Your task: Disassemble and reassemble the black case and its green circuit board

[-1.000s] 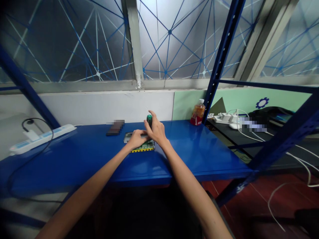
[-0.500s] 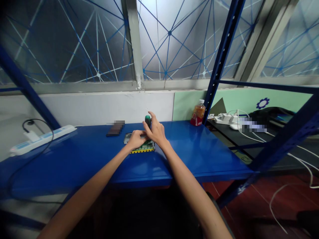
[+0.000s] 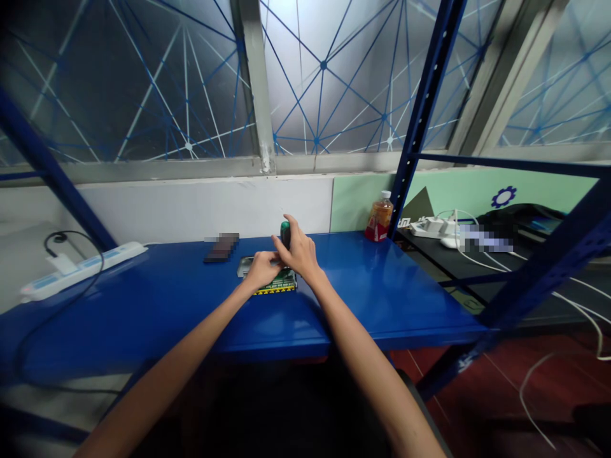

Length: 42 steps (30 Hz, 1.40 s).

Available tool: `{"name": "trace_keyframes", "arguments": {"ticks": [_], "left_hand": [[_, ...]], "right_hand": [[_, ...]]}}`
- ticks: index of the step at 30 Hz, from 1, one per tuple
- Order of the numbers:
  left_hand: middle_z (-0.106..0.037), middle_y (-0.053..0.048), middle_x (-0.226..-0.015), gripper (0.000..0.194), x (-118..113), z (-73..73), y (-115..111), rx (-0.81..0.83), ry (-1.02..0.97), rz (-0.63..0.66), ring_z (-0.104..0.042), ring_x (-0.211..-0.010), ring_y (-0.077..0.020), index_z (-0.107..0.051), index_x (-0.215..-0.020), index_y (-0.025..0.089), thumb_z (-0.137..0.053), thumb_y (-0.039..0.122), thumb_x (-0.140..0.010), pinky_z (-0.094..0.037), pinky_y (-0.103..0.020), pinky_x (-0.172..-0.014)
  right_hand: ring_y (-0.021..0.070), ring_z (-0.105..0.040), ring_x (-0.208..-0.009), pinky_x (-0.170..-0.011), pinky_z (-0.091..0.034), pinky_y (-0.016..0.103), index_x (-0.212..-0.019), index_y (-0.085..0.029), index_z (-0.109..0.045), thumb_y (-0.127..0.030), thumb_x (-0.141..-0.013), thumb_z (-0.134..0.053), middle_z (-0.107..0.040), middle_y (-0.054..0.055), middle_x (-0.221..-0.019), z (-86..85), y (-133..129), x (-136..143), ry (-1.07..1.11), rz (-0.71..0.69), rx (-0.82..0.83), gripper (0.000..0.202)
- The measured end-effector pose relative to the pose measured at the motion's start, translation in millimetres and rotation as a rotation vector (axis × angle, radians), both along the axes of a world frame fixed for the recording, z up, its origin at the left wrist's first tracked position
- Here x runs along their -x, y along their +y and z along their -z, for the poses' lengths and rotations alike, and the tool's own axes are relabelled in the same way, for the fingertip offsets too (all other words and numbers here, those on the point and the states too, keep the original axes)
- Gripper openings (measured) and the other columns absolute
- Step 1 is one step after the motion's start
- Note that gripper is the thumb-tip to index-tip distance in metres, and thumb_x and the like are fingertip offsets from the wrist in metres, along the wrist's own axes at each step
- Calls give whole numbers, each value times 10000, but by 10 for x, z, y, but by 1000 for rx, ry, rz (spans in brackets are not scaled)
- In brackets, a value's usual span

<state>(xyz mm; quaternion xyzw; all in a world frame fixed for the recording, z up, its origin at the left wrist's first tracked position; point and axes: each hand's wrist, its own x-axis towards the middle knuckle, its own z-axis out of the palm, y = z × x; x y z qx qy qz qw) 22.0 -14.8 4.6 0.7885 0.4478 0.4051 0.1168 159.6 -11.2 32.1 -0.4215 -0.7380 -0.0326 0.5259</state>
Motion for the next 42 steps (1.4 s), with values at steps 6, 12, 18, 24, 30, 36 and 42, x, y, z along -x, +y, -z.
{"name": "trace_keyframes", "arguments": {"ticks": [6,12,18,24,30,36,42], "left_hand": [[-766,-73,-910,169,-2,-11,-27,-43,11,-70,-712,-840,-227,-777,-891,174,-690,152,-748,-514,-281,-781],[-765,-70,-919,177,6,-6,-5,-41,10,-44,-709,-846,-213,-777,-868,173,-657,99,-762,-511,-277,-798],[-762,-76,-944,227,11,-25,1,-3,0,11,-714,-851,-230,-771,-878,156,-602,51,-768,-512,-280,-767],[-766,-64,-912,227,19,-16,10,-2,-2,39,-713,-796,-226,-765,-845,149,-573,47,-779,-514,-277,-737],[-766,-56,-918,313,12,-22,3,-2,-23,65,-710,-796,-222,-767,-910,152,-536,3,-760,-514,-275,-751],[-767,-42,-917,333,13,-12,15,26,-8,60,-707,-811,-221,-760,-925,154,-520,2,-751,-516,-265,-738],[-765,-50,-945,326,-2,-4,7,17,-15,56,-711,-836,-230,-759,-947,161,-535,19,-758,-518,-287,-782]], "right_hand": [[193,-600,-656,-599,-429,295,-1385,-177,-380,-446,-908,-450,-656,60,-809,6,8,2,-4,14,-13,552],[192,-613,-680,-609,-437,293,-1384,-180,-379,-446,-907,-462,-672,75,-869,15,17,5,-8,-1,-7,553],[183,-614,-675,-603,-447,294,-1379,-186,-388,-444,-903,-464,-679,105,-1025,23,20,16,-5,-8,-17,546],[171,-613,-662,-584,-436,275,-1363,-176,-406,-431,-915,-459,-685,93,-989,25,17,14,17,-12,-16,518],[166,-617,-661,-580,-428,264,-1358,-176,-419,-430,-922,-458,-690,87,-978,25,17,12,26,-4,-25,506],[169,-626,-675,-586,-432,263,-1346,-180,-435,-419,-921,-460,-689,92,-985,22,10,10,38,2,-31,488],[167,-619,-663,-575,-427,265,-1335,-181,-442,-425,-924,-457,-691,92,-976,19,8,10,39,3,-34,478]]}}
